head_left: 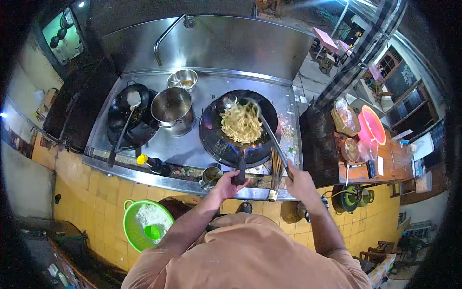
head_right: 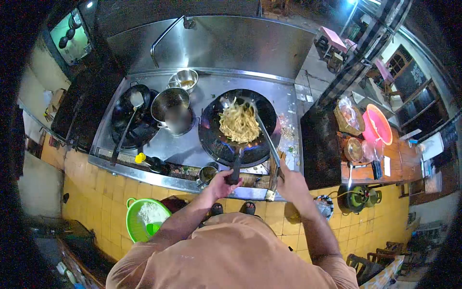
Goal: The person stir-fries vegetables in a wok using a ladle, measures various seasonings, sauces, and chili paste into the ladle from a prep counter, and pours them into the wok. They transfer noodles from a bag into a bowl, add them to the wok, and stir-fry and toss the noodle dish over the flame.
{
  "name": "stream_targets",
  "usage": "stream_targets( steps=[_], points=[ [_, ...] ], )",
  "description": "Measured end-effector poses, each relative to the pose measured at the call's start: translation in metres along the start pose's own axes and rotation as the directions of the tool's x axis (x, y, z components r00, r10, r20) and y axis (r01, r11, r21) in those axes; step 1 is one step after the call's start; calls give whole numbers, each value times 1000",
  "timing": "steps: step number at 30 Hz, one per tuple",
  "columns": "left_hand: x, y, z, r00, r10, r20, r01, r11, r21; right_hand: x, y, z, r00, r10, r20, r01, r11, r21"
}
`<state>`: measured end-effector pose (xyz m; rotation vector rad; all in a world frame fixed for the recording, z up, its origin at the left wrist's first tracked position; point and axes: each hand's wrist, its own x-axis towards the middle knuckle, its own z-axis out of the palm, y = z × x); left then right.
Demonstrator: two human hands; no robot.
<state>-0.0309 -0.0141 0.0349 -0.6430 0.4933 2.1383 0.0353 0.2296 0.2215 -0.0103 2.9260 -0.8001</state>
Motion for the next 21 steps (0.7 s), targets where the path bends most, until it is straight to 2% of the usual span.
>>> stream_targets(
  steps=[2,4,6,7,10,11,12,14,15,17,18,20,21],
  points=[
    [-4,2,10,1000,-6,16,5,1000,19,-3,-5,20,996,86,-28,-90,975,-205],
    [0,-1,14,1000,-16,5,16,1000,-21,-4,5,41,995,102,10,-98,979,-180],
    [4,-4,16,999,-23,-22,23,999,23,-7,5,46,971,92,223,-53,983,-175],
    [6,0,19,999,-20,-46,24,997,70,-14,-2,25,957,113,268,-47,969,-243],
    [2,5,27,997,-76,2,76,993,85,-4,27,-7,968,107,228,-63,979,-193],
    [7,3,25,998,-57,-25,58,996,69,4,15,-2,977,147,157,-114,973,-202],
    [12,4,24,998,-61,-27,63,995,71,13,13,25,976,152,157,-119,973,-200],
    [24,8,25,982,-179,67,175,983,55,39,26,86,988,144,51,-132,974,-184],
    [15,8,38,994,-112,5,111,990,92,36,28,82,988,145,50,-134,974,-181],
    [23,8,27,993,-110,45,107,992,71,22,30,53,962,124,245,-189,946,265],
    [26,6,21,990,-106,91,102,994,39,11,19,10,890,227,396,-397,812,427],
    [8,5,27,991,-115,67,115,993,12,7,52,-13,842,232,488,-508,648,568],
    [0,3,29,991,-99,87,97,995,20,12,54,-3,837,237,493,-515,643,567]
  ],
)
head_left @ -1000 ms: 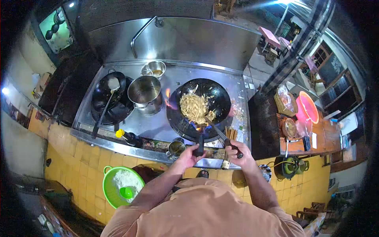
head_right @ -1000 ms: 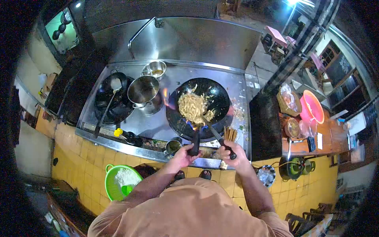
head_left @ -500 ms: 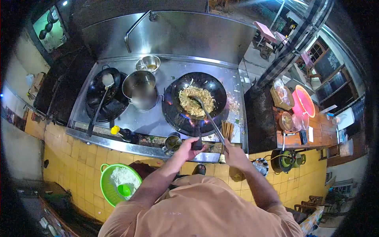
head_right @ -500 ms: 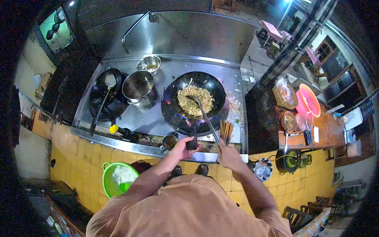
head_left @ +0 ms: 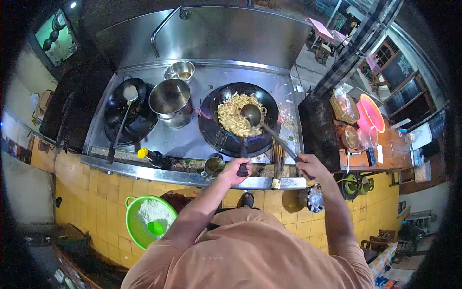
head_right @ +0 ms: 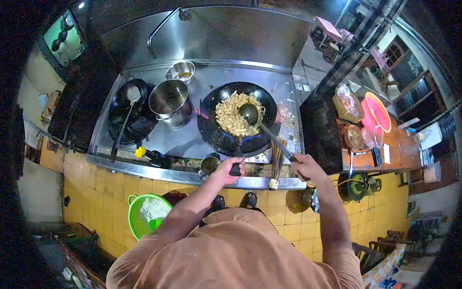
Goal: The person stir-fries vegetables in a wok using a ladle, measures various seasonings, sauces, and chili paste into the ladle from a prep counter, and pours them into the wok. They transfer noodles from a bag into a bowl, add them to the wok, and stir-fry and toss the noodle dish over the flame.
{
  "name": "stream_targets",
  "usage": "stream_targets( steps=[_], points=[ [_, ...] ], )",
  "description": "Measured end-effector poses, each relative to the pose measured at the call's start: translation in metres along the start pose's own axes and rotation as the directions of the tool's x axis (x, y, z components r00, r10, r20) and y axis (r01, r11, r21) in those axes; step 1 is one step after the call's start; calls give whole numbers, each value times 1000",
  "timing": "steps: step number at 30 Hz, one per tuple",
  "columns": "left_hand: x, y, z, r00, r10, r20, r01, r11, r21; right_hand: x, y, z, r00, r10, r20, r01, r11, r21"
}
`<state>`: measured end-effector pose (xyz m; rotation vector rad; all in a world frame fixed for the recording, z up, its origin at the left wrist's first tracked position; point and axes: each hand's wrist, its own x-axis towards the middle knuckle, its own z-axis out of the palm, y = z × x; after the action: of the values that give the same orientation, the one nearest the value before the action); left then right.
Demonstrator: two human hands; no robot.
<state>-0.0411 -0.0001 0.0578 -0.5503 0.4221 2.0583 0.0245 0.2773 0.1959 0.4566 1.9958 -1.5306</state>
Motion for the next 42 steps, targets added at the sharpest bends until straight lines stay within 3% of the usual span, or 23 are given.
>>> stream_targets(
  steps=[3,5,9,11,12,15,17,19,20,21,22,23,26,27,28,29,31,33,36,39,40,41,42],
  points=[
    [-11,5,1,996,16,83,-11,998,-54,35,7,63,920,-202,-336,93,945,-314],
    [-13,7,7,999,-19,47,23,996,-89,52,32,72,896,-385,-220,251,849,-465],
    [-23,7,10,999,-8,35,11,997,-82,-30,2,0,993,-99,-64,75,947,-313],
    [-32,5,2,997,-39,66,43,997,-56,-18,28,-21,894,-423,-151,204,683,-701],
    [-41,1,-3,994,-41,97,46,997,-55,-14,34,-22,891,-421,-169,195,692,-695],
    [-80,-39,-39,994,-4,105,-16,981,193,-51,-13,8,831,-467,-303,24,574,-819],
    [-101,-50,-33,999,-12,44,-9,888,459,-101,-40,11,839,-470,-276,-21,478,-878],
    [-101,-40,-15,988,153,24,-125,698,706,-147,-59,10,874,-439,-208,36,485,-874],
    [-96,-21,-7,991,-56,119,-4,893,449,-158,-63,15,897,-386,-217,2,495,-869],
    [-84,-9,11,970,-49,239,-34,943,331,-158,-57,17,922,-353,-161,34,488,-872],
    [-78,-2,46,1000,-2,10,1,997,78,-149,-53,28,931,-317,-179,-27,431,-902],
    [-74,2,58,999,-25,-28,25,1000,4,-136,-52,44,939,-291,-185,-70,366,-928],
    [-82,-17,6,999,41,30,-47,970,237,-97,-30,72,925,-308,-224,-77,426,-901],
    [-92,-31,-21,979,159,128,-201,872,446,-92,-26,75,921,-293,-256,-106,444,-890],
    [-97,-35,-50,966,137,221,-258,608,750,-102,-31,75,921,-325,-213,-65,410,-910],
    [-111,-46,-36,997,64,-48,-25,816,578,-118,-43,70,918,-354,-177,-35,374,-927],
    [-121,-40,-5,996,57,-73,3,771,637,-151,-73,60,955,-264,-136,-23,392,-920],
    [-90,-20,3,997,-53,59,31,948,317,-154,-78,60,984,-144,-106,-35,426,-904],
    [-74,0,39,1000,-11,26,6,985,173,-117,-62,74,960,-187,-207,-137,327,-935],
    [-92,-19,14,993,121,0,-105,864,492,-82,-40,82,938,-249,-242,-147,346,-926],
    [-95,-38,-19,795,360,489,-605,409,683,-90,-44,79,936,-288,-202,-94,347,-933],
    [-101,-40,-31,967,201,154,-239,522,819,-104,-51,72,933,-299,-200,-91,343,-935],
    [-107,-39,-26,989,130,73,-139,622,771,-122,-59,65,945,-277,-172,-69,346,-936]
  ],
)
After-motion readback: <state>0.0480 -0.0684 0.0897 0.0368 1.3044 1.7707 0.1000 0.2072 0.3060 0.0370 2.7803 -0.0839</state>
